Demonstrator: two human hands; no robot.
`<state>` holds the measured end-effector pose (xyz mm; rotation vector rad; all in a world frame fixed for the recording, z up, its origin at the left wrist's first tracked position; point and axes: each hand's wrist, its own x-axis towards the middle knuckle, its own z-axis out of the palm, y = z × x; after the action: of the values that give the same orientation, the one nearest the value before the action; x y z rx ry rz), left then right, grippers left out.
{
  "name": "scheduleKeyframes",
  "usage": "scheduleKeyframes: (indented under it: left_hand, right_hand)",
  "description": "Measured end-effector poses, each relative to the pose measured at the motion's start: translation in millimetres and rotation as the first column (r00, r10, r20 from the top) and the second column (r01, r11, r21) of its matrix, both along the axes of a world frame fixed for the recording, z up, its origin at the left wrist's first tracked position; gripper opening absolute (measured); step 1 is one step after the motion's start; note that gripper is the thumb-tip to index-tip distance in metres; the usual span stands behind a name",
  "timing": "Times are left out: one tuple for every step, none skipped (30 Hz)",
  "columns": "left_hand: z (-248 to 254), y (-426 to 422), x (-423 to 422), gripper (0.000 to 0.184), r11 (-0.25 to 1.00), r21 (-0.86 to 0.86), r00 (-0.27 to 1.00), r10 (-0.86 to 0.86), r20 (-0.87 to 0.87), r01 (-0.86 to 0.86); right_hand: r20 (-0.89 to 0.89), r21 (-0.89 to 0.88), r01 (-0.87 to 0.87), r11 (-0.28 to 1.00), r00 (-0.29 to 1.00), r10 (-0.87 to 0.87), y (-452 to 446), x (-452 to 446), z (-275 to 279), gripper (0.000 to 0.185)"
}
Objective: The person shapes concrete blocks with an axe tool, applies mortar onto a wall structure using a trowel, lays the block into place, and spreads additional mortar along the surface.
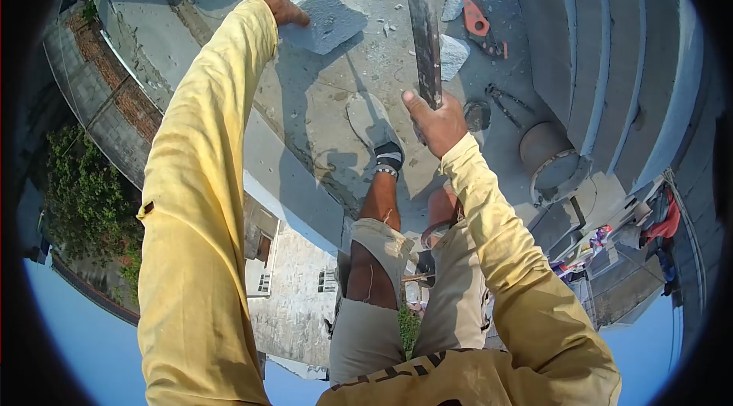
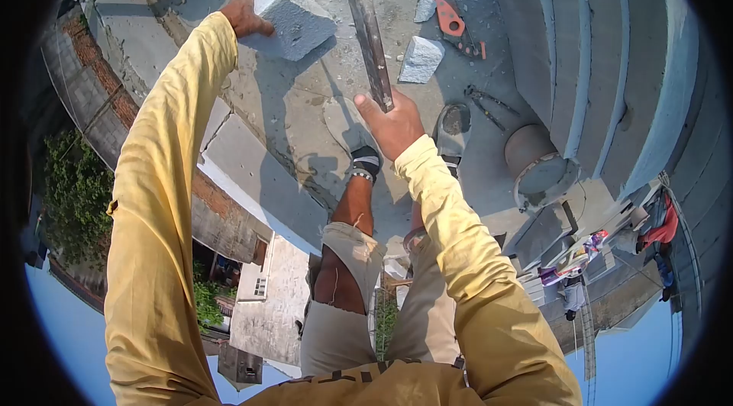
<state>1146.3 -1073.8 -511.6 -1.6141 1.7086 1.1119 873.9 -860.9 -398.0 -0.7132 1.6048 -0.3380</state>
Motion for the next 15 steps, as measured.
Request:
scheduleKeyframes:
  left_hand:
    - [7,-1,-2,0.093,1.000,0.018,1.000,0.008,0.003,-0.008]
    - [15,-3,-7,0.094,0.999,0.029,1.000,0.013,0.008,-0.014]
    - [21,-4,-9,0.094,0.999,0.044,1.000,0.015,0.012,-0.016]
    - [11,-3,-5,0.093,0.999,0.022,0.999,0.030,0.035,-0.030]
    - [4,-1,0,0.093,1.000,0.009,0.999,0.029,0.017,-0.029]
    - [-2,1,4,0.093,1.000,-0.007,1.000,0.029,-0.005,-0.029]
    - [-4,-1,4,0.092,0.999,-0.023,0.999,0.030,-0.026,-0.031]
    - [0,0,2,0.093,1.000,-0.018,1.000,-0.018,0.005,0.018]
    - [5,3,-2,0.093,0.998,-0.045,0.999,-0.048,0.012,0.048]
    - [11,6,-7,0.094,0.994,-0.064,0.996,-0.088,0.020,0.089]
    - [13,4,-8,0.094,0.987,-0.092,0.992,-0.126,0.031,0.128]
    - [10,3,-4,0.093,0.994,-0.070,0.996,-0.086,0.017,0.087]
    - [5,1,1,0.093,0.998,-0.050,0.999,-0.040,0.001,0.040]
    - [-1,2,5,0.092,1.000,-0.026,1.000,0.007,-0.017,-0.007]
    - [-1,3,4,0.092,1.000,0.004,0.999,0.028,-0.034,-0.028]
  right_hand:
    - [0.064,-0.073,0.135,0.988,0.989,-0.130,0,4,13,0.030]
    - [0.140,-0.140,0.274,0.952,0.957,-0.254,-2,9,18,0.027]
    - [0.049,-0.267,0.236,0.934,0.972,-0.231,-3,16,11,0.025]
    - [-0.050,-0.390,0.184,0.902,0.974,-0.221,-1,23,-3,0.023]
    - [-0.151,-0.505,0.116,0.855,0.964,-0.220,3,25,-17,0.021]
    - [0.063,-0.154,0.200,0.968,0.979,-0.192,11,22,-30,0.026]
    - [-0.077,-0.077,0.001,0.997,0.997,-0.007,25,21,-62,0.033]
    - [-0.119,0.146,-0.154,0.977,0.978,0.171,18,20,-79,0.033]
    - [-0.116,0.369,-0.282,0.886,0.932,0.345,11,22,-89,0.038]
    - [-0.059,0.416,-0.256,0.873,0.950,0.306,12,20,-94,0.040]
    - [-0.004,0.454,-0.234,0.860,0.964,0.264,9,18,-100,0.041]
    - [0.013,0.425,-0.182,0.887,0.981,0.195,11,18,-96,0.042]
    - [0.034,0.396,-0.129,0.909,0.991,0.126,10,19,-89,0.042]
    - [0.024,0.293,-0.031,0.955,0.999,0.025,22,17,-69,0.042]
    - [0.020,0.204,0.063,0.977,0.997,-0.069,24,18,-45,0.040]
